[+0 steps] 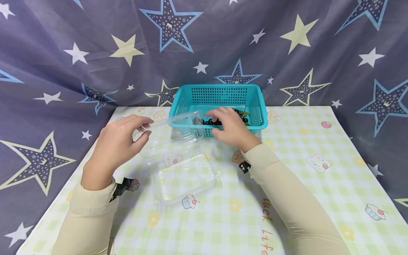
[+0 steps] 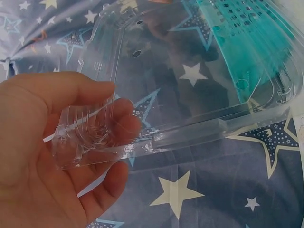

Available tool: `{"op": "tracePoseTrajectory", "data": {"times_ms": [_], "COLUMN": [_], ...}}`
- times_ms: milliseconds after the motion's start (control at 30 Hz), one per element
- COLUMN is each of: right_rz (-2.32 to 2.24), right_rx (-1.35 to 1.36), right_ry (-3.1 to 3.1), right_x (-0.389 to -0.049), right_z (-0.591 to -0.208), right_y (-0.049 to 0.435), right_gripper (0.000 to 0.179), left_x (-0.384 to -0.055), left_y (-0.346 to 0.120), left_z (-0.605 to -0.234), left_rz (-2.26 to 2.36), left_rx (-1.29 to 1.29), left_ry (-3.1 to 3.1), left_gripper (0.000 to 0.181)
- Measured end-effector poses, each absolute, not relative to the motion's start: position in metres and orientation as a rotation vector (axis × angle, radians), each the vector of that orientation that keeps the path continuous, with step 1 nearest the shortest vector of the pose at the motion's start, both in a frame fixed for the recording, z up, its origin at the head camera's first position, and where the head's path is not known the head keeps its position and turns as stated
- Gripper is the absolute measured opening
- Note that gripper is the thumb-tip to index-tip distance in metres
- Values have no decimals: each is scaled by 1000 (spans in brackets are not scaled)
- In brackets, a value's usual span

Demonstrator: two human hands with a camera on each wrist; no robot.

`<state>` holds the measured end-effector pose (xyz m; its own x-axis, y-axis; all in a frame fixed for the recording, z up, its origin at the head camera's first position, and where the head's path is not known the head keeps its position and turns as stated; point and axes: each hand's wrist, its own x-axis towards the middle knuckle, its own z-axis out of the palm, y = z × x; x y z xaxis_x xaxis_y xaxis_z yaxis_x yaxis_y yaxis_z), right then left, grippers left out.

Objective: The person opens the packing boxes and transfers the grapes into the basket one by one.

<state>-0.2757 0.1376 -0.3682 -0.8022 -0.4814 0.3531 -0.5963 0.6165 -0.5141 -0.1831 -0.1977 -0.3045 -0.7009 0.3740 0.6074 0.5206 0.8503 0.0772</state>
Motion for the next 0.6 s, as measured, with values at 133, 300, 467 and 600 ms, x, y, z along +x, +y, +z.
{"op": "tracePoseTrajectory", "data": {"times_ms": [133,300,467,600], "right_rz": [1029,1043,1020,979], "right_rx": [895,881,887,911], "right_ry": [-2585,-2562,-2566,-2571], "right_x": [-269,-262,-259,-251], "right_z": [-369,-371,-372,-370], "right_y": [141,146,151,159], "right_gripper": [46,44,43,42], "left_x": [-183,-184,-185,-184], "left_y": [-200,-202,-203,-206], "left_z": [-305,-305,-304,-303], "left_rz": [-329,-326,-339,-358], "left_rx": [-642,-637,-665,-668], "left_ry": [-2436,-2439,-2410,-2382], "left_gripper": [27,32,36,44]}}
